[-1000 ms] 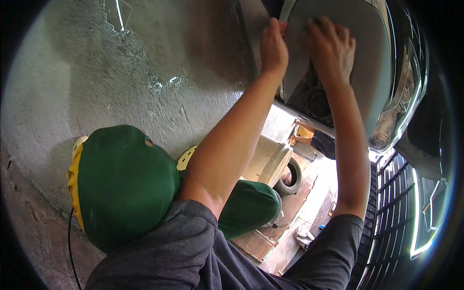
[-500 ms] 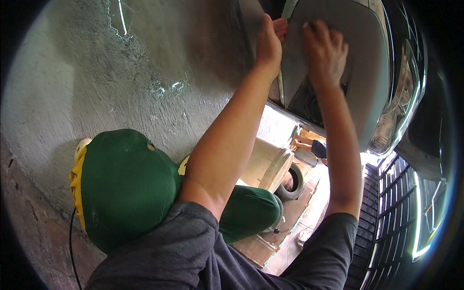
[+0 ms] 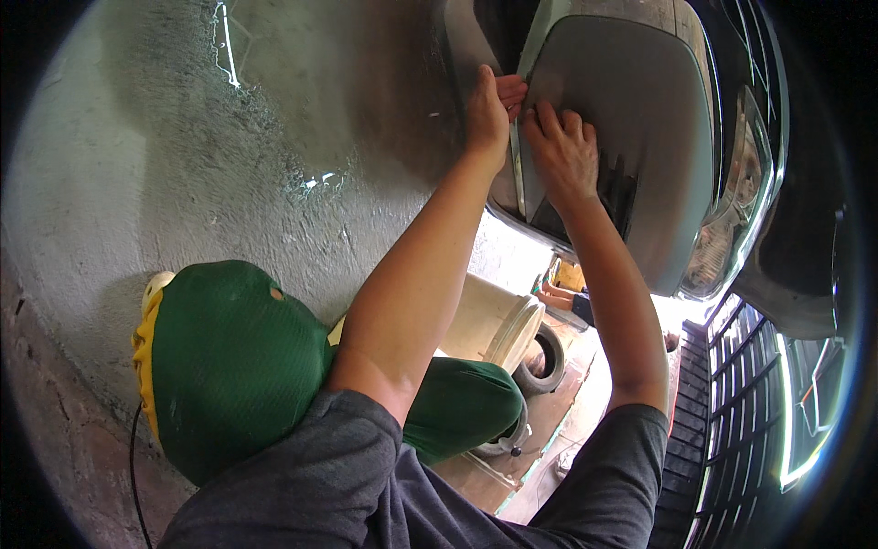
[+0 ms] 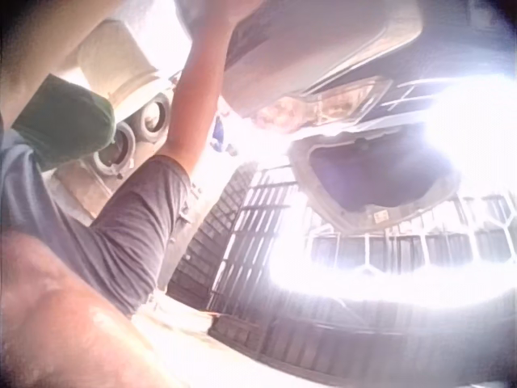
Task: The person scrubs the lower front bumper of a car using a small abrasive pad, repeatedly dipping it into a bucket of water. They work along the bumper's edge and lower surface, occasionally switching hands and adjusting their position while seated on the floor.
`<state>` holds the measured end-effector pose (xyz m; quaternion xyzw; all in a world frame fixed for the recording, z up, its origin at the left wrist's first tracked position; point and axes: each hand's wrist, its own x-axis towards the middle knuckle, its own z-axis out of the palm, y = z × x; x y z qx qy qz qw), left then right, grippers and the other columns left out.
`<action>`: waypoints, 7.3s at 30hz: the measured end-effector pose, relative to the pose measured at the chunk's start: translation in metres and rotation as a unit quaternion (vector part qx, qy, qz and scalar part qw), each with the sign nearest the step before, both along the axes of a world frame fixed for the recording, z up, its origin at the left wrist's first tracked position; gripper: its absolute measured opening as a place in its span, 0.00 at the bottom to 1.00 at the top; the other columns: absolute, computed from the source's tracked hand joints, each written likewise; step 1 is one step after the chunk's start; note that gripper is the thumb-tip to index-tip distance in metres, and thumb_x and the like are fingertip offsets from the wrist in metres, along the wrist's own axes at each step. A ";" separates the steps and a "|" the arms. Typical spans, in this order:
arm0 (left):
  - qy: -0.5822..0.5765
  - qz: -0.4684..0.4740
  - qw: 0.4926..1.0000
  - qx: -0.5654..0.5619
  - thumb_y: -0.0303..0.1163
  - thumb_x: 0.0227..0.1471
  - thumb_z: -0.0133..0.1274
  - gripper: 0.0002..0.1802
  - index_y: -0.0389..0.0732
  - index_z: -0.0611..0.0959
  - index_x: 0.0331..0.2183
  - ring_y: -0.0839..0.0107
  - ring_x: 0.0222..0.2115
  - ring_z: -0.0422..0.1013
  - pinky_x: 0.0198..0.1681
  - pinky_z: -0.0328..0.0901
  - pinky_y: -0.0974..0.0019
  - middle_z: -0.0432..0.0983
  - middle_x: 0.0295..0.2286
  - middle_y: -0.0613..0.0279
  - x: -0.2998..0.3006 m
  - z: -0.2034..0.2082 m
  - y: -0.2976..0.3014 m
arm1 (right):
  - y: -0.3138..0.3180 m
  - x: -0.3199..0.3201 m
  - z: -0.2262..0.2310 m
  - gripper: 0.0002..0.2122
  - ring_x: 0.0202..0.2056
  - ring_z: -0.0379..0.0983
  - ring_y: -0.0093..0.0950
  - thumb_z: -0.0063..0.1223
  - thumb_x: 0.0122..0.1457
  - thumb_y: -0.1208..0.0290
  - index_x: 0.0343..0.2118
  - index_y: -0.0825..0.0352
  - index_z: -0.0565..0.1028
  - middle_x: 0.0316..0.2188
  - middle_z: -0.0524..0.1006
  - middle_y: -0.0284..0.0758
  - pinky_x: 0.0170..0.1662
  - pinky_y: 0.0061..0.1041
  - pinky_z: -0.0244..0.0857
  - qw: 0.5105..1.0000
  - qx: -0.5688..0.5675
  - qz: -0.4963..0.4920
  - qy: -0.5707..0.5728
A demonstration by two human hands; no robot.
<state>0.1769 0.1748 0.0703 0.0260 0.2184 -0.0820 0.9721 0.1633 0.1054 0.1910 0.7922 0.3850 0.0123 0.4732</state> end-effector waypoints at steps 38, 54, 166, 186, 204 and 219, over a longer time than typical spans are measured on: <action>0.158 0.135 0.977 0.044 0.50 0.71 0.34 0.29 0.34 0.80 0.39 0.64 0.35 0.74 0.45 0.69 0.60 0.78 0.33 0.55 0.039 0.010 0.033 | 0.000 0.011 -0.012 0.18 0.53 0.71 0.33 0.56 0.57 0.65 0.52 0.49 0.77 0.52 0.74 0.26 0.47 0.44 0.68 0.993 -0.090 -0.047 0.052; 0.178 0.098 0.978 0.056 0.52 0.71 0.33 0.30 0.34 0.78 0.42 0.65 0.39 0.74 0.48 0.68 0.62 0.77 0.38 0.56 0.015 0.006 0.046 | 0.055 0.068 0.008 0.17 0.45 0.72 0.33 0.56 0.56 0.70 0.49 0.49 0.79 0.51 0.74 0.24 0.43 0.40 0.69 0.993 0.035 0.067 -0.088; -0.124 -0.410 0.853 0.298 0.22 0.60 0.55 0.25 0.37 0.70 0.58 0.55 0.49 0.76 0.53 0.73 0.44 0.76 0.49 0.49 -0.124 -0.189 0.032 | -0.137 -0.180 -0.242 0.28 0.60 0.71 0.43 0.58 0.61 0.54 0.62 0.61 0.70 0.56 0.77 0.45 0.59 0.46 0.67 0.472 0.723 -0.448 0.234; -0.186 -0.457 0.837 0.236 0.27 0.67 0.50 0.24 0.38 0.68 0.62 0.55 0.54 0.72 0.58 0.73 0.43 0.71 0.55 0.48 -0.151 -0.150 0.010 | -0.099 -0.179 -0.223 0.28 0.55 0.75 0.46 0.65 0.52 0.63 0.56 0.69 0.72 0.51 0.77 0.49 0.59 0.40 0.69 0.511 0.709 -0.454 0.173; -0.139 -0.391 0.883 0.219 0.28 0.65 0.54 0.23 0.38 0.70 0.59 0.61 0.50 0.76 0.56 0.72 0.50 0.76 0.49 0.54 -0.144 -0.174 0.014 | -0.106 -0.180 -0.233 0.32 0.56 0.74 0.37 0.70 0.55 0.59 0.60 0.69 0.70 0.53 0.77 0.43 0.57 0.35 0.71 0.352 0.764 -0.522 0.140; 0.035 -0.246 0.952 0.176 0.45 0.68 0.52 0.21 0.42 0.75 0.54 0.61 0.50 0.74 0.60 0.67 0.53 0.76 0.51 0.59 -0.151 -0.154 -0.033 | -0.076 -0.166 -0.207 0.09 0.45 0.75 0.43 0.59 0.55 0.76 0.40 0.60 0.79 0.39 0.76 0.37 0.47 0.44 0.72 0.739 0.613 -0.277 0.036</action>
